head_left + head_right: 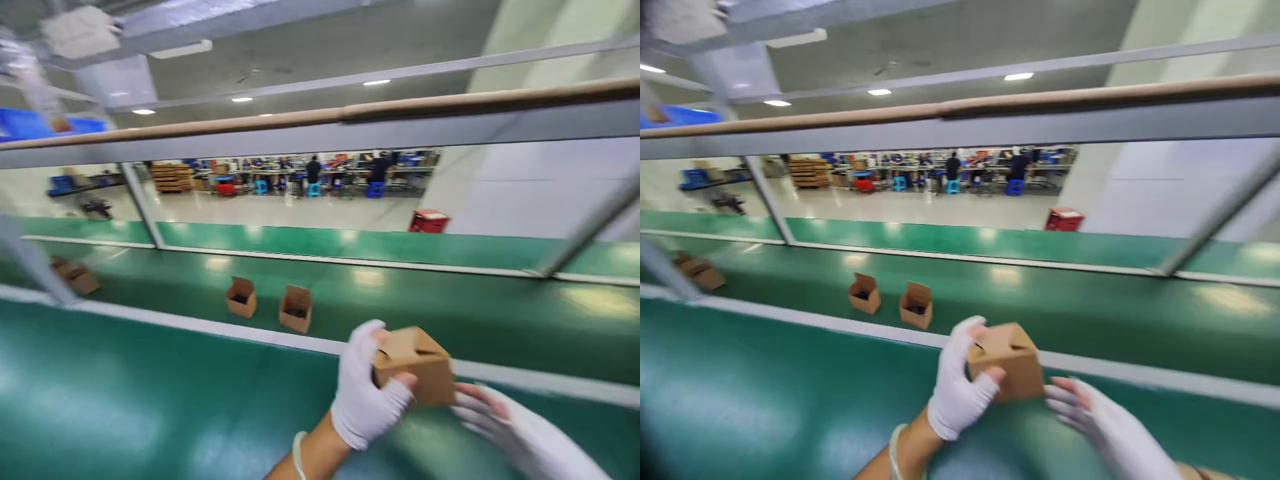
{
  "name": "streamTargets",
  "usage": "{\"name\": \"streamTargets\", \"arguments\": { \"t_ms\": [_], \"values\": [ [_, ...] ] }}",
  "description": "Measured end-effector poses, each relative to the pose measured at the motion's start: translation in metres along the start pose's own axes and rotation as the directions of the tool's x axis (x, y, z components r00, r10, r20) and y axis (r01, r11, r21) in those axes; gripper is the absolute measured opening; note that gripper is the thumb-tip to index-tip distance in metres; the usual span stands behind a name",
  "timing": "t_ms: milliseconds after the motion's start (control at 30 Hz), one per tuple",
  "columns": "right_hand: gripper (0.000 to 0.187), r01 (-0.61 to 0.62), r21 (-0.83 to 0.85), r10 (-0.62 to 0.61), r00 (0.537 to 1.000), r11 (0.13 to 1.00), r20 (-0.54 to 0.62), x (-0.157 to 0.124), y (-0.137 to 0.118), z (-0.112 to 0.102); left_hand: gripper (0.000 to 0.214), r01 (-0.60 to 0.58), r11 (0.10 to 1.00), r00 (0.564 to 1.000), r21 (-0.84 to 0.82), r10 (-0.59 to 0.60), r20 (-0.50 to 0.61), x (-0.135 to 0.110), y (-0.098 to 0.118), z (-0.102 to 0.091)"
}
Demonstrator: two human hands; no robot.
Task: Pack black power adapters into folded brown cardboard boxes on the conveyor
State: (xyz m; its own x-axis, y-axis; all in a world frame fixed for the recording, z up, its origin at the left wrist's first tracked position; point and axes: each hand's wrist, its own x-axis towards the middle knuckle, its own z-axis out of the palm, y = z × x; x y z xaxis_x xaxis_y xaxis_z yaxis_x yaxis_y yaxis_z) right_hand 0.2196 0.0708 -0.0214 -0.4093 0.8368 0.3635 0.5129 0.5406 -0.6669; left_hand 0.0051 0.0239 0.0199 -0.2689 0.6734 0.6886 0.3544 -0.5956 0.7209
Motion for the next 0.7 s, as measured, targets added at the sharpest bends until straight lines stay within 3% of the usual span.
{"name": "streamTargets", "arguments": {
  "t_ms": [33, 67, 133, 200, 233, 300, 367, 433, 500, 600, 700],
  "values": [
    [0.026, -0.03, 0.182, 0.03, 1.0, 0.983, -0.001, -0.009, -0.007, 0.004, 0.048, 0.014, 1.0, 1.0, -0.002, -0.014, 0.017, 0.001, -0.001, 0.0],
    [0.028, -0.092, 0.41, 0.078, 0.996, 0.907, 0.051, -0.014, -0.017, 0.009, 0.049, 0.045, 0.999, 0.997, 0.001, -0.045, 0.055, 0.0, -0.002, 0.0],
    [0.033, -0.13, 0.721, 0.168, 0.986, 0.681, 0.018, -0.015, -0.04, 0.019, 0.053, 0.122, 0.992, 0.968, 0.015, -0.122, 0.22, -0.004, -0.005, 0.004],
    [0.04, -0.056, 0.84, 0.275, 0.955, 0.54, -0.113, -0.007, -0.059, 0.019, 0.06, 0.184, 0.982, 0.907, 0.035, -0.184, 0.378, -0.01, -0.006, 0.008],
    [0.041, -0.031, 0.84, 0.303, 0.939, 0.541, -0.161, -0.002, -0.065, 0.015, 0.063, 0.211, 0.976, 0.878, 0.05, -0.212, 0.429, -0.012, -0.006, 0.011],
    [0.042, -0.083, 0.774, 0.306, 0.941, 0.628, -0.147, 0.004, -0.071, 0.001, 0.066, 0.258, 0.962, 0.83, 0.086, -0.266, 0.49, -0.014, -0.005, 0.015],
    [0.039, -0.221, 0.627, 0.298, 0.954, 0.747, -0.018, 0.004, -0.071, -0.013, 0.07, 0.292, 0.947, 0.784, 0.135, -0.318, 0.534, -0.012, -0.003, 0.018],
    [0.031, -0.322, 0.373, 0.297, 0.947, 0.87, 0.123, 0.001, -0.071, -0.023, 0.078, 0.296, 0.935, 0.762, 0.198, -0.356, 0.541, -0.01, -0.002, 0.02],
    [0.022, -0.303, 0.056, 0.285, 0.933, 0.951, 0.218, 0.0, -0.071, -0.026, 0.081, 0.263, 0.93, 0.757, 0.256, -0.364, 0.542, -0.01, -0.004, 0.02],
    [0.018, -0.167, -0.295, 0.262, 0.911, 0.941, 0.319, -0.002, -0.071, -0.02, 0.073, 0.194, 0.934, 0.719, 0.301, -0.344, 0.604, -0.016, -0.014, 0.02],
    [0.02, -0.061, -0.464, 0.264, 0.884, 0.884, 0.386, -0.006, -0.066, -0.012, 0.07, 0.197, 0.937, 0.658, 0.29, -0.345, 0.669, -0.024, -0.026, 0.025]
  ]
}}
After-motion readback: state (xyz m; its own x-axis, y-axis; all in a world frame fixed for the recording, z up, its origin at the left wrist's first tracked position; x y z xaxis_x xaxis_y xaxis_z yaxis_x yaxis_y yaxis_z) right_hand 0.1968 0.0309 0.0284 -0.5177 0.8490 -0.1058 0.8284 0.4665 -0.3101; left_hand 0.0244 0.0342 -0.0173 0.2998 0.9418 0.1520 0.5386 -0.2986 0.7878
